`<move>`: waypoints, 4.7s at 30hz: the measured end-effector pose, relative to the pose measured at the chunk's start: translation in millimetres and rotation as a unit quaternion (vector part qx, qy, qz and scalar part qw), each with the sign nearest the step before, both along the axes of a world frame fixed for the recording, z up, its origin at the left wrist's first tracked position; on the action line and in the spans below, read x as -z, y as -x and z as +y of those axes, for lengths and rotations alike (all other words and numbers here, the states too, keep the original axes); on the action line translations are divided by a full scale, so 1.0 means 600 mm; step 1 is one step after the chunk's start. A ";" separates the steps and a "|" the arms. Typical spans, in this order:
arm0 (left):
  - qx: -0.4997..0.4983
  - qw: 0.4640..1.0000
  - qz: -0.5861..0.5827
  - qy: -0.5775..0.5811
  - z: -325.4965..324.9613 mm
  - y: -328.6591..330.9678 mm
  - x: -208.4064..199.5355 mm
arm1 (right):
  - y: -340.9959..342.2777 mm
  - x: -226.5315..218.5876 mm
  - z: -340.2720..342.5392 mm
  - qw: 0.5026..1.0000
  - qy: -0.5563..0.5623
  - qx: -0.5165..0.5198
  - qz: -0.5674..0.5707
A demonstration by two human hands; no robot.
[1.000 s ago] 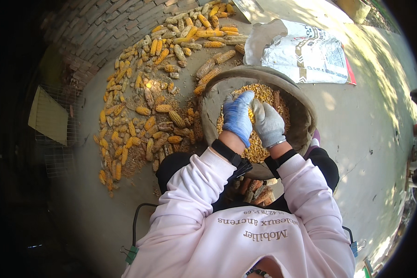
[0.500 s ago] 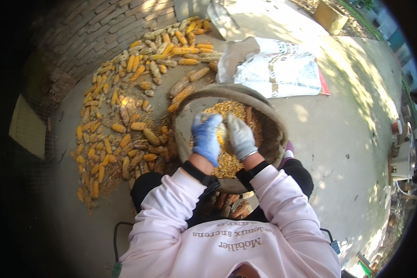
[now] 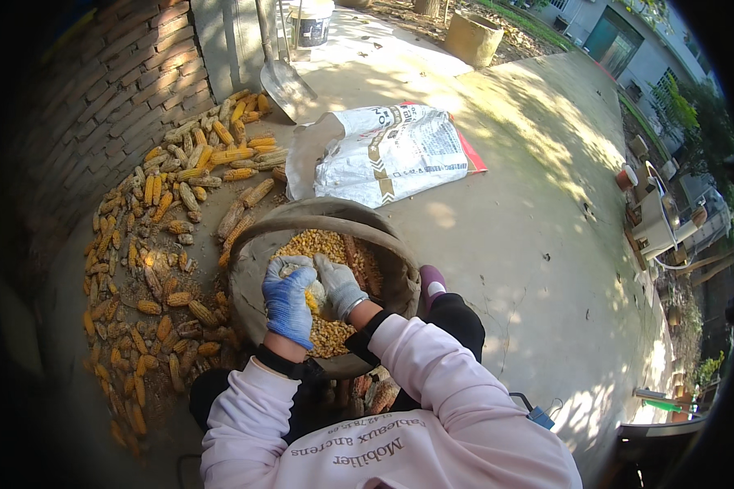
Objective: The person sits on a paved outdoor area and shucks dried corn cobs by hand, removing kernels into a large basin. They pick up cobs from a pile on the ground, strip the kernels with gloved hands, and place the stripped cobs back on the ground.
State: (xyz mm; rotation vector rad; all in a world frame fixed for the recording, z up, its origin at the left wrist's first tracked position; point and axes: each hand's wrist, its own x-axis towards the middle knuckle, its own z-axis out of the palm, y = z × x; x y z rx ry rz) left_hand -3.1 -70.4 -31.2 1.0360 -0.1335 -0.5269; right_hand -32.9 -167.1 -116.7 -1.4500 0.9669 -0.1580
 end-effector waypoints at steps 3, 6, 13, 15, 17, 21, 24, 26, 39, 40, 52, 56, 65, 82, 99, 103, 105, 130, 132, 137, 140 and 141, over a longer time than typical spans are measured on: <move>-0.069 0.995 0.074 0.003 0.013 -0.039 0.005 | 0.026 -0.051 -0.001 0.970 0.213 -0.106 -0.051; -0.081 0.986 0.143 0.036 0.023 -0.070 0.008 | 0.045 -0.089 0.016 0.909 0.381 -0.126 -0.110; -0.029 0.999 0.014 0.026 0.029 -0.031 -0.026 | 0.028 -0.039 0.021 0.989 0.123 -0.042 -0.065; 0.047 0.999 -0.020 -0.009 0.029 -0.018 -0.031 | 0.014 -0.019 0.021 0.995 -0.062 0.041 -0.061; 0.040 0.999 -0.014 -0.005 0.032 -0.021 -0.028 | 0.011 -0.010 0.010 0.995 0.050 -0.029 -0.078; -0.066 0.994 0.079 0.019 0.058 -0.076 -0.011 | 0.019 -0.027 -0.038 0.990 0.019 -0.141 -0.019; -0.110 0.984 0.135 0.027 0.081 -0.109 -0.005 | 0.033 -0.054 -0.052 0.995 -0.085 -0.006 -0.060; -0.111 0.979 0.163 0.047 0.088 -0.118 -0.010 | 0.041 -0.074 -0.041 0.991 -0.095 0.021 -0.093; 0.071 0.968 0.053 0.235 0.084 -0.095 -0.058 | 0.045 -0.055 -0.015 0.993 -0.052 -0.091 -0.056; 0.087 0.966 0.038 0.241 0.085 -0.097 -0.058 | 0.048 -0.049 -0.017 0.988 -0.123 -0.086 -0.045; -0.152 0.959 0.224 0.083 0.086 -0.130 -0.002 | 0.058 -0.104 -0.041 0.928 0.192 -0.266 -0.179; -0.147 0.955 0.229 0.121 0.085 -0.133 -0.015 | 0.077 -0.141 -0.011 0.872 0.343 -0.334 -0.101; 0.010 0.971 0.140 0.192 0.079 -0.114 -0.030 | 0.085 -0.156 0.016 0.948 0.140 -0.187 -0.218; -0.116 0.981 0.149 0.052 0.056 -0.082 -0.013 | 0.051 -0.121 0.009 0.938 0.192 -0.246 -0.154; -0.004 0.999 -0.048 -0.017 0.024 -0.032 -0.028 | 0.020 -0.065 0.041 0.963 0.118 -0.062 -0.232; 0.011 0.995 -0.077 -0.064 0.008 -0.003 -0.015 | 0.023 -0.063 0.030 0.965 0.191 -0.133 -0.118; 0.031 0.996 -0.061 -0.062 0.006 0.001 -0.008 | 0.016 -0.050 0.015 0.950 0.237 -0.172 -0.110; -0.003 0.999 0.045 -0.023 0.003 -0.035 -0.010 | 0.009 -0.088 -0.004 0.969 -0.231 -0.039 -0.073; -0.010 1.000 0.027 -0.012 -0.003 -0.032 -0.009 | 0.017 -0.083 0.018 0.988 0.032 -0.064 -0.139; -0.034 0.999 0.015 -0.031 -0.014 -0.004 -0.003 | 0.021 -0.037 0.023 0.992 0.043 -0.047 -0.112; -0.005 0.999 0.003 -0.048 -0.015 0.005 -0.007 | 0.008 -0.010 -0.002 0.944 0.276 -0.160 -0.086; 0.000 0.998 -0.016 -0.058 -0.016 0.017 -0.008 | 0.002 -0.005 -0.009 0.888 0.404 -0.218 -0.033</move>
